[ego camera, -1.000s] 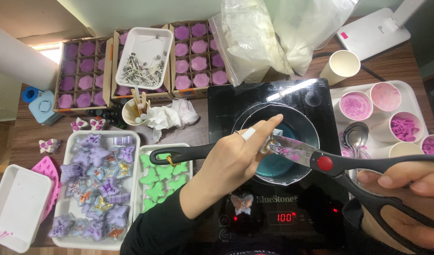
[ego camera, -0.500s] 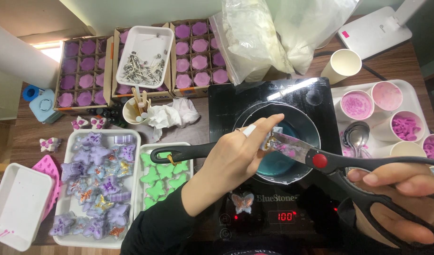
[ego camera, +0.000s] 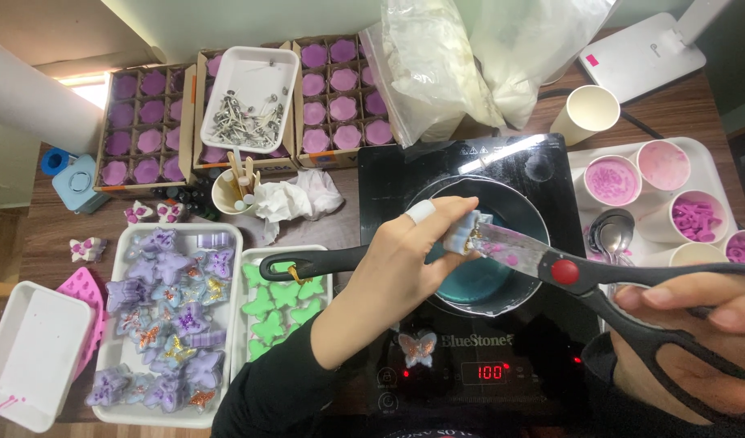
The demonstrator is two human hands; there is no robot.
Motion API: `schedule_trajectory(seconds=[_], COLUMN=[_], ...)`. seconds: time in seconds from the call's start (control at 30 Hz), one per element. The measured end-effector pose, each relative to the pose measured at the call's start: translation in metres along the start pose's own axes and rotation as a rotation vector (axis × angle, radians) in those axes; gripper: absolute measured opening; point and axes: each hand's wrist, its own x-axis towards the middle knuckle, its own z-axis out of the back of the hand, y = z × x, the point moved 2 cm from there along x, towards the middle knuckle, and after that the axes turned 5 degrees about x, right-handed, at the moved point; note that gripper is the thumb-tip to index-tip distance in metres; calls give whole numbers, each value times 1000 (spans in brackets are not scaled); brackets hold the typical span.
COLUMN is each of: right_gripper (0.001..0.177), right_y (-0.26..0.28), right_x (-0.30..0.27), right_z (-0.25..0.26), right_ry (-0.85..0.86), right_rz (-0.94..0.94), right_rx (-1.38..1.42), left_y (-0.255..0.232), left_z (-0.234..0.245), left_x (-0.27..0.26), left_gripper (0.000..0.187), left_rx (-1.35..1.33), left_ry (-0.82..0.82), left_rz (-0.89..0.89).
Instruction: Trim and melt small decorative wax butterflies into a pot of liquid wax.
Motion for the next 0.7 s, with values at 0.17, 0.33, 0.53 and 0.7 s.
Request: schedule_trajectory(seconds=[0.17, 0.33, 0.53, 0.7], right_gripper=[62, 53, 40, 46], right_y=[-8, 14, 5, 31], right_x=[143, 37, 386, 335], right_z=[-174, -58, -368, -310], right_ry=[-59, -101, -155, 391], right_rz=[-301, -390, -451, -878], right_rx=[787, -61, -1335, -1643], left_y=[1, -1, -5, -5], left_z=[0, -2, 3, 8], left_x=[5, 5, 5, 3], left_gripper=[47, 45, 46, 44], left_rx=[-89, -194, -316, -437], left_ry=[114, 177, 263, 294], left_rz=[113, 191, 257, 301])
